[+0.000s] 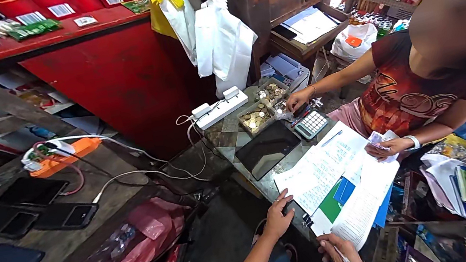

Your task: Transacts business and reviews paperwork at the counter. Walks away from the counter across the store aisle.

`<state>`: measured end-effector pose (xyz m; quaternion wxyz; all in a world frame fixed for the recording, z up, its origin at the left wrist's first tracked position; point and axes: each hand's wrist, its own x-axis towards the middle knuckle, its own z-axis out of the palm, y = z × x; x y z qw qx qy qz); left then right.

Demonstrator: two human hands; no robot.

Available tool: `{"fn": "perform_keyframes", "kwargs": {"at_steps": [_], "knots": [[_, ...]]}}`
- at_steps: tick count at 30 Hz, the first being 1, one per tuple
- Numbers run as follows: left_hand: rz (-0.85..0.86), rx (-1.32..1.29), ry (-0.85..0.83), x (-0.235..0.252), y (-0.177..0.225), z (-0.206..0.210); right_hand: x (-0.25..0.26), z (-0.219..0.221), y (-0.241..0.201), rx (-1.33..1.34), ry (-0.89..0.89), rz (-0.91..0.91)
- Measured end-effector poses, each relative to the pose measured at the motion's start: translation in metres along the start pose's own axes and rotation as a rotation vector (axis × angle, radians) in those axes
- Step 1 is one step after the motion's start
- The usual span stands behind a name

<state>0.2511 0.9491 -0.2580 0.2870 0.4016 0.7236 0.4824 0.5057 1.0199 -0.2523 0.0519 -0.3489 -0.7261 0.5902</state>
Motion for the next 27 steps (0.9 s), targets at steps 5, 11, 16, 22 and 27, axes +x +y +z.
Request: {"fn": "perform_keyframes", "kwargs": {"at_steps": [5, 11, 16, 22, 27], "knots": [[-0.008, 0.008, -0.01, 0.0, 0.002, -0.001, -0.001, 0.003, 0.002, 0.021, 0.016, 0.003], [-0.004, 0.003, -0.006, 0.0, 0.003, -0.001, -0.003, 0.003, -0.003, 0.014, -0.002, 0.03], [-0.015, 0.012, -0.015, 0.001, 0.004, -0.001, -0.005, 0.003, -0.001, 0.001, -0.012, 0.016], [0.021, 0.005, 0.012, -0.001, 0.008, -0.001, -0.011, -0.004, -0.03, -0.001, -0.069, 0.065], [0.014, 0.001, 0.006, -0.002, 0.011, -0.003, -0.012, -0.003, -0.038, -0.018, -0.08, 0.057]]}}
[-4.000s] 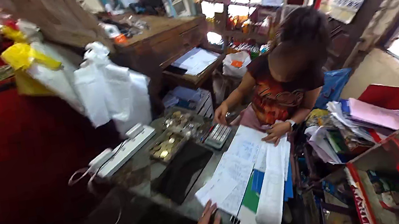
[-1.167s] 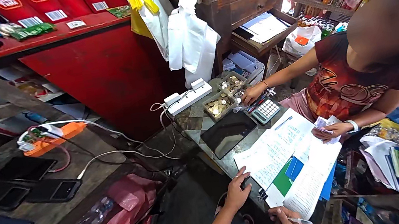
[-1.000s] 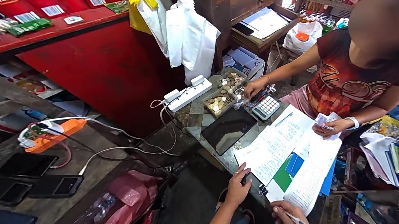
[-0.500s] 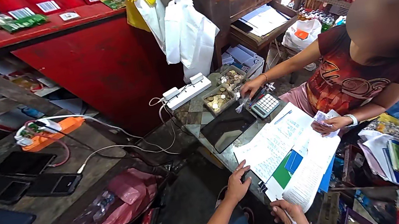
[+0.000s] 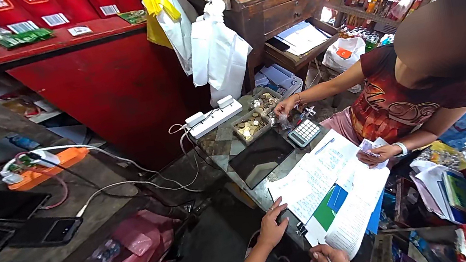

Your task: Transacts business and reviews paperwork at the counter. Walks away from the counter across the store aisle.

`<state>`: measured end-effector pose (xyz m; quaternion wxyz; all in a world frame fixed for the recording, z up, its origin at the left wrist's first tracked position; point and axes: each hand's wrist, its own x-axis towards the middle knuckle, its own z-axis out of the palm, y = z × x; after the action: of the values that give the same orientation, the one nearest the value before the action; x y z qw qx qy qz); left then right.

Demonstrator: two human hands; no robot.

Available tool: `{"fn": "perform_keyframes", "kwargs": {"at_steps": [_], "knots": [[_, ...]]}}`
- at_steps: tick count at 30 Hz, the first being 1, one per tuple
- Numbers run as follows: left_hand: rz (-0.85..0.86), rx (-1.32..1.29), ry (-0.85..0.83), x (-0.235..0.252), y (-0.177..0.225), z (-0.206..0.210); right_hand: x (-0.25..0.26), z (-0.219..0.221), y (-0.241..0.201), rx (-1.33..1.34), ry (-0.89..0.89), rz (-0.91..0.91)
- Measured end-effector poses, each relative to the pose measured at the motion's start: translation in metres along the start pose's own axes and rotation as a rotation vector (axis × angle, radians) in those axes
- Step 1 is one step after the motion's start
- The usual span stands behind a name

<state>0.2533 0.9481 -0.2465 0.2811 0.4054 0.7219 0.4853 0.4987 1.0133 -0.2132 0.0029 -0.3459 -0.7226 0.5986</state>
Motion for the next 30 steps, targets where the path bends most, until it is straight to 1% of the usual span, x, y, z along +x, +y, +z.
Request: {"fn": "perform_keyframes", "kwargs": {"at_steps": [7, 17, 30], "knots": [[0.002, 0.001, 0.003, 0.0, -0.001, 0.0, -0.001, 0.001, -0.002, 0.011, 0.008, 0.002], [-0.004, 0.007, -0.001, 0.0, -0.002, 0.0, 0.005, 0.003, 0.009, 0.029, 0.032, -0.017], [-0.004, 0.002, 0.012, 0.001, -0.003, 0.001, 0.006, -0.001, 0.005, 0.016, 0.048, -0.03]]}}
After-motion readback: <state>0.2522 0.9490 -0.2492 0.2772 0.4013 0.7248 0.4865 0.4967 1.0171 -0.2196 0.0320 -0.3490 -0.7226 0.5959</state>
